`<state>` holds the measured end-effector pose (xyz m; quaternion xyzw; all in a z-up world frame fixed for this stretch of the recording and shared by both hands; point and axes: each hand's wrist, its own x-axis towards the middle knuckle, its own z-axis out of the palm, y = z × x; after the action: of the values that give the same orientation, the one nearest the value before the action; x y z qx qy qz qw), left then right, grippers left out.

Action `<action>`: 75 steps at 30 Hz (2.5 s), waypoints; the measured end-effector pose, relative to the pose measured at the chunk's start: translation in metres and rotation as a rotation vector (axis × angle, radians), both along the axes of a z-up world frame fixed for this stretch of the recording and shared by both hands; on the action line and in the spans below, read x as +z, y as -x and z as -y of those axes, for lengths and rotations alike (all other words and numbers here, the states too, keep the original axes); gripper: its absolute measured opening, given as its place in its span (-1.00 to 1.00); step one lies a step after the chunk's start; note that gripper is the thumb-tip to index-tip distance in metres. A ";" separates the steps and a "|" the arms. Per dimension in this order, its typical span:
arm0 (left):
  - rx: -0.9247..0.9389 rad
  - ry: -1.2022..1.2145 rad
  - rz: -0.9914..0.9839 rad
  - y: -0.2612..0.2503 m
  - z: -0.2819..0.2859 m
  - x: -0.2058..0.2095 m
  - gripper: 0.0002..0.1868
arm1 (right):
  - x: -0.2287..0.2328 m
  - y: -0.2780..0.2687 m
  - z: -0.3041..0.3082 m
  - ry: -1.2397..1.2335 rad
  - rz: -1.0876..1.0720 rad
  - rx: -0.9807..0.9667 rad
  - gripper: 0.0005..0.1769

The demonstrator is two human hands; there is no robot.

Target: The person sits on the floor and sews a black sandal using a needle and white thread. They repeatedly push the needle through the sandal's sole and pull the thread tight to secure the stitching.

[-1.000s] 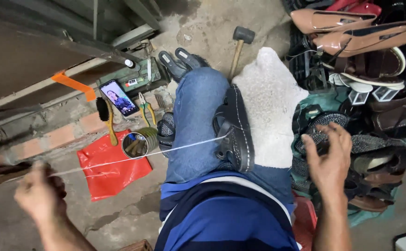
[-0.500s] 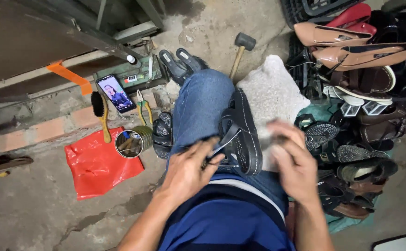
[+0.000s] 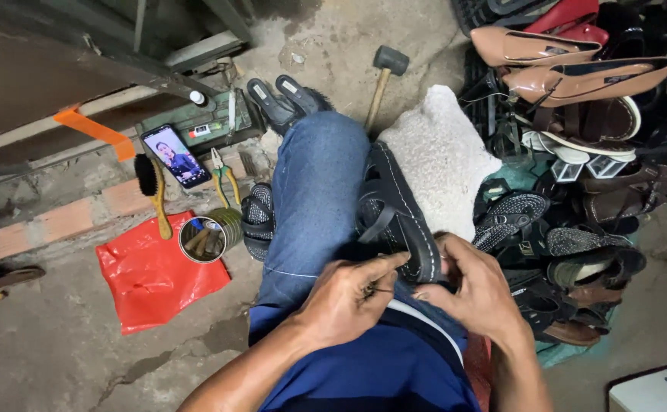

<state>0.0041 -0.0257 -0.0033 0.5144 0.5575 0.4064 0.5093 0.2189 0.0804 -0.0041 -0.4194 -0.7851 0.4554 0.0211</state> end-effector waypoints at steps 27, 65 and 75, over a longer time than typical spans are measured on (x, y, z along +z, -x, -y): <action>-0.160 -0.041 -0.687 0.016 -0.027 0.046 -0.47 | 0.002 0.006 -0.002 -0.027 -0.183 -0.489 -0.76; -0.420 0.020 -0.716 0.060 -0.074 0.040 -0.58 | 0.015 0.019 0.009 -0.305 -0.017 -0.229 -0.52; -0.393 -0.142 -0.614 0.061 -0.081 0.012 -0.67 | 0.030 0.047 0.006 -0.573 -0.083 -0.150 -0.54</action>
<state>-0.0568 0.0554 0.0090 0.7436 0.5453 0.1656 0.3496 0.1722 0.0740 0.0259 -0.4343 -0.8468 0.2292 0.2044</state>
